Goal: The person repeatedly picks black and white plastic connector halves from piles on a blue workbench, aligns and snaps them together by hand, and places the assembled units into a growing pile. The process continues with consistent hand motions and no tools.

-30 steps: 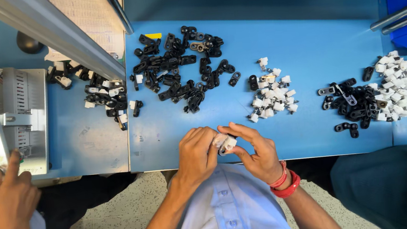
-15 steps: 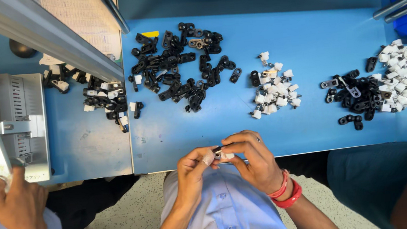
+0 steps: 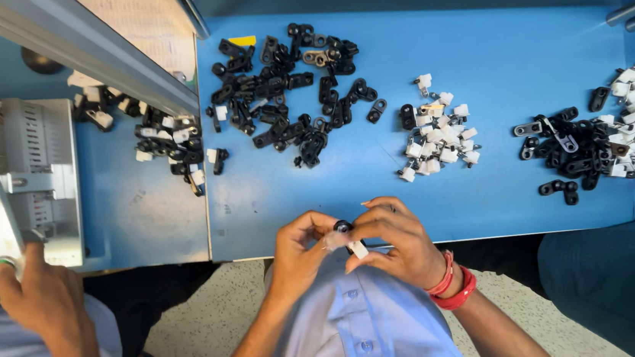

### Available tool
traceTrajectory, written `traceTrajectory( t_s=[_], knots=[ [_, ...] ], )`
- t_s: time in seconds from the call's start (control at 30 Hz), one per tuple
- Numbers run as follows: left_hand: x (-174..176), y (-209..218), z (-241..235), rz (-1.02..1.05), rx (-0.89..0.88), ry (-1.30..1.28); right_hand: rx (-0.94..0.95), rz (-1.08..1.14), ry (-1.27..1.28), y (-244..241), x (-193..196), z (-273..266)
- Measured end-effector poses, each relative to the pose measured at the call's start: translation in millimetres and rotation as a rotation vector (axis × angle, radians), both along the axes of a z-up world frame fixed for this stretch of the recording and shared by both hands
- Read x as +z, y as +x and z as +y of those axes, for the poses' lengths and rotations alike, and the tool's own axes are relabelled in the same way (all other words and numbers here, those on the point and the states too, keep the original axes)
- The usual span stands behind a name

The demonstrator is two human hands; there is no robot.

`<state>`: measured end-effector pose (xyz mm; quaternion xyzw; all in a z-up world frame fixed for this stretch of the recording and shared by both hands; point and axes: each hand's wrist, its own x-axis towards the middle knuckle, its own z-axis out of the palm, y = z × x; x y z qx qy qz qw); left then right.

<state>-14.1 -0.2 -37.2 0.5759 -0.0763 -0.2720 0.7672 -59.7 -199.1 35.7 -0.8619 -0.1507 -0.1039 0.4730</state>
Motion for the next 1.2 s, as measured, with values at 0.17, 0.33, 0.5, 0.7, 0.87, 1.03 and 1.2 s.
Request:
traceTrajectory(
  t_s=[0.17,0.33,0.5,0.7,0.87,1.03,1.2],
  knots=[
    [33,11,-3,-0.322,-0.100,0.406,0.072,0.002,-0.248,-1,2,-20],
    [52,12,-3,-0.429,-0.233,0.345,0.027,-0.021,-0.181,-10,1,-32],
    [18,0,-18,0.061,-0.274,-0.021,-0.045,-0.026,-0.114,-13,-12,-27],
    [-24,15,-14,0.305,-0.300,-0.029,-0.169,0.019,-0.138,-8,-32,-20],
    [-14,23,-13,0.340,-0.350,-0.202,-0.246,-0.014,-0.084,-6,-40,-13],
    [-10,20,-23,0.296,-0.285,-0.014,-0.301,-0.056,-0.078,-11,-43,-15],
    [-28,10,-29,0.262,-0.200,-0.060,-0.310,0.132,0.004,-23,-42,-22]
  ],
)
